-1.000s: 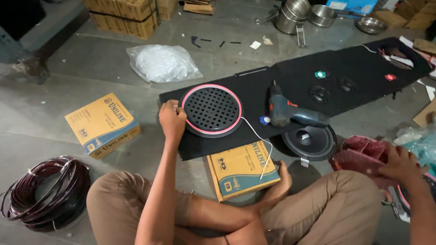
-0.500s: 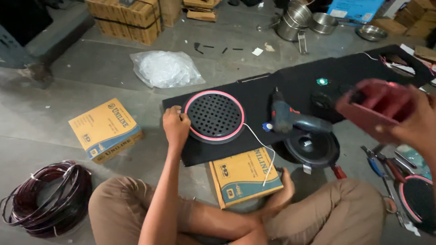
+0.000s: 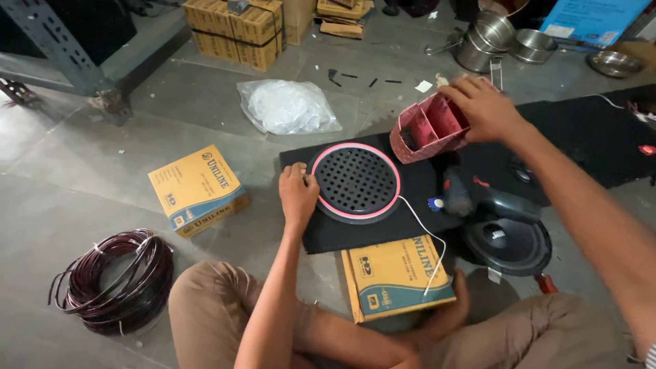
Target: The person uses a power drill to fasten a speaker grille onto a speaker mounted on a black panel. They retrieve screws from a pink organizer and secure the grille in place.
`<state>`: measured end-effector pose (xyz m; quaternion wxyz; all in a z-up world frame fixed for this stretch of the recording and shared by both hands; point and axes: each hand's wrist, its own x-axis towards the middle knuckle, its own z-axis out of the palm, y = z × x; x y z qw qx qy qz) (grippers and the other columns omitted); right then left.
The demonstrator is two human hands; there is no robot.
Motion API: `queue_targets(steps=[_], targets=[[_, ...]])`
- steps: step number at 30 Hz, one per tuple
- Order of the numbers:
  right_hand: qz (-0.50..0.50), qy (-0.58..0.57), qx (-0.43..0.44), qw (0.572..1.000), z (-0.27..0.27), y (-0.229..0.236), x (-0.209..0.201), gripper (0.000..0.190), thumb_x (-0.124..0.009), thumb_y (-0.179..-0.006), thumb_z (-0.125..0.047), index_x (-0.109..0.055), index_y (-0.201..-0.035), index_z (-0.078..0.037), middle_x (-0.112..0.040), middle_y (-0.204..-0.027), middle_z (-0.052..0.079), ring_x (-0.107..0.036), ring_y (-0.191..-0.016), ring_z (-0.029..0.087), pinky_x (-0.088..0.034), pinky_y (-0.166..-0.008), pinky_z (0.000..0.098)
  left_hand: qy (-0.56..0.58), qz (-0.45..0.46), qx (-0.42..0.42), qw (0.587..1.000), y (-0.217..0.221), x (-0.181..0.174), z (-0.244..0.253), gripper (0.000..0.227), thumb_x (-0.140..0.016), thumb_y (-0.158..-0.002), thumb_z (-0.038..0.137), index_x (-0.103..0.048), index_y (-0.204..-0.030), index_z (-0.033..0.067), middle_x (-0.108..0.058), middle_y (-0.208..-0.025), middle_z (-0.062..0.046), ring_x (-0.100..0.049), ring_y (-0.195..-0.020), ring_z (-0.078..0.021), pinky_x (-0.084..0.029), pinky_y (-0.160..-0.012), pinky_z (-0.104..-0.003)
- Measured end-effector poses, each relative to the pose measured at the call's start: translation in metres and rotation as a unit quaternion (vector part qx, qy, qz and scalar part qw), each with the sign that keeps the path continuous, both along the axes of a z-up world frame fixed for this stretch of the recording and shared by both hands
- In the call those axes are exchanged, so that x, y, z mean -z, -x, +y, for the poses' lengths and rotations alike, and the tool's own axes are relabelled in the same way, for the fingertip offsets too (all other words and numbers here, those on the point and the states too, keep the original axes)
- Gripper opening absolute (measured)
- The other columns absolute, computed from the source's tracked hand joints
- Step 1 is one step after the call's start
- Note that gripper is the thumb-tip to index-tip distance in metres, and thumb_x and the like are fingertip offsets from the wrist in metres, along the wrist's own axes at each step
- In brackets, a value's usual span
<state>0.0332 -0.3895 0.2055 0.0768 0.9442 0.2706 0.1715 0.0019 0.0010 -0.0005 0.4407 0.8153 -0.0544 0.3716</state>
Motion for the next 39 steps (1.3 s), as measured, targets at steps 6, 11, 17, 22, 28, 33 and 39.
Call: queue_targets(steps=[6,11,17,22,28,33,39], targets=[[-0.031,0.155,0.079,0.984,0.003,-0.042,0.032,0.108,-0.087,-0.063,-0.025,-0.038,-0.159,-0.026,-0.043,-0.160,0.002,-0.040,-0.150,0.025,-0.040,-0.113,0.0556,-0.001,0.004,-0.002,1.000,-0.001,-0.001,0.001,0.022,-0.060,-0.082,0.004,-0.068,-0.103,0.0000,-0.064,-0.092,-0.019,-0.061,-0.090,-0.0395,-0.049,-0.081,-0.049],[0.093,0.122,0.054,0.987,0.034,-0.046,0.031,0.095,-0.090,-0.055,-0.026,-0.052,-0.142,-0.020,-0.051,-0.147,0.008,-0.048,-0.135,0.032,-0.045,-0.100,0.0557,0.004,0.010,-0.003,1.000,0.001,-0.003,0.001,0.023,-0.060,-0.082,0.004,-0.068,-0.104,0.0005,-0.064,-0.093,-0.018,-0.061,-0.091,-0.0392,-0.049,-0.082,-0.049],[0.124,0.105,0.088,0.983,0.042,-0.081,0.107,0.024,-0.071,-0.080,-0.019,-0.080,-0.101,-0.010,-0.076,-0.100,0.019,-0.074,-0.091,0.037,-0.059,-0.083,0.0477,0.004,-0.021,0.004,1.000,0.004,-0.002,-0.001,0.023,-0.061,-0.083,0.003,-0.067,-0.105,-0.0001,-0.064,-0.094,-0.019,-0.061,-0.091,-0.0394,-0.049,-0.081,-0.049],[0.173,0.089,0.041,0.980,0.029,-0.158,0.153,0.026,-0.076,-0.068,-0.017,-0.079,-0.092,-0.007,-0.076,-0.098,0.018,-0.074,-0.093,0.034,-0.059,-0.085,0.0436,0.020,-0.012,0.001,1.000,0.004,-0.001,0.002,0.021,-0.061,-0.082,0.003,-0.068,-0.102,0.0007,-0.065,-0.092,-0.018,-0.061,-0.089,-0.0392,-0.049,-0.080,-0.049],[0.211,0.142,0.119,0.960,0.023,-0.174,0.160,0.034,-0.083,-0.059,-0.013,-0.080,-0.094,-0.010,-0.076,-0.103,0.015,-0.073,-0.101,0.031,-0.059,-0.088,0.0416,0.026,-0.008,0.006,1.000,0.005,-0.003,0.002,0.021,-0.062,-0.082,0.004,-0.069,-0.101,0.0004,-0.065,-0.090,-0.018,-0.062,-0.088,-0.0383,-0.050,-0.079,-0.048],[0.136,0.191,0.116,0.965,0.031,-0.164,0.159,0.028,-0.082,-0.062,-0.014,-0.079,-0.089,-0.004,-0.074,-0.101,0.021,-0.073,-0.099,0.034,-0.058,-0.088,0.0427,0.027,0.000,0.002,1.000,0.004,-0.002,0.002,0.022,-0.063,-0.081,0.004,-0.069,-0.101,0.0007,-0.065,-0.090,-0.018,-0.062,-0.087,-0.0385,-0.050,-0.080,-0.048],[0.130,0.078,0.046,0.987,0.023,-0.145,0.145,0.022,-0.073,-0.068,-0.008,-0.077,-0.089,-0.004,-0.074,-0.092,0.023,-0.073,-0.090,0.039,-0.058,-0.082,0.0469,0.022,-0.011,0.001,1.000,-0.001,0.002,0.001,0.021,-0.062,-0.082,0.003,-0.069,-0.102,0.0021,-0.066,-0.092,-0.017,-0.063,-0.090,-0.0381,-0.051,-0.082,-0.047]])
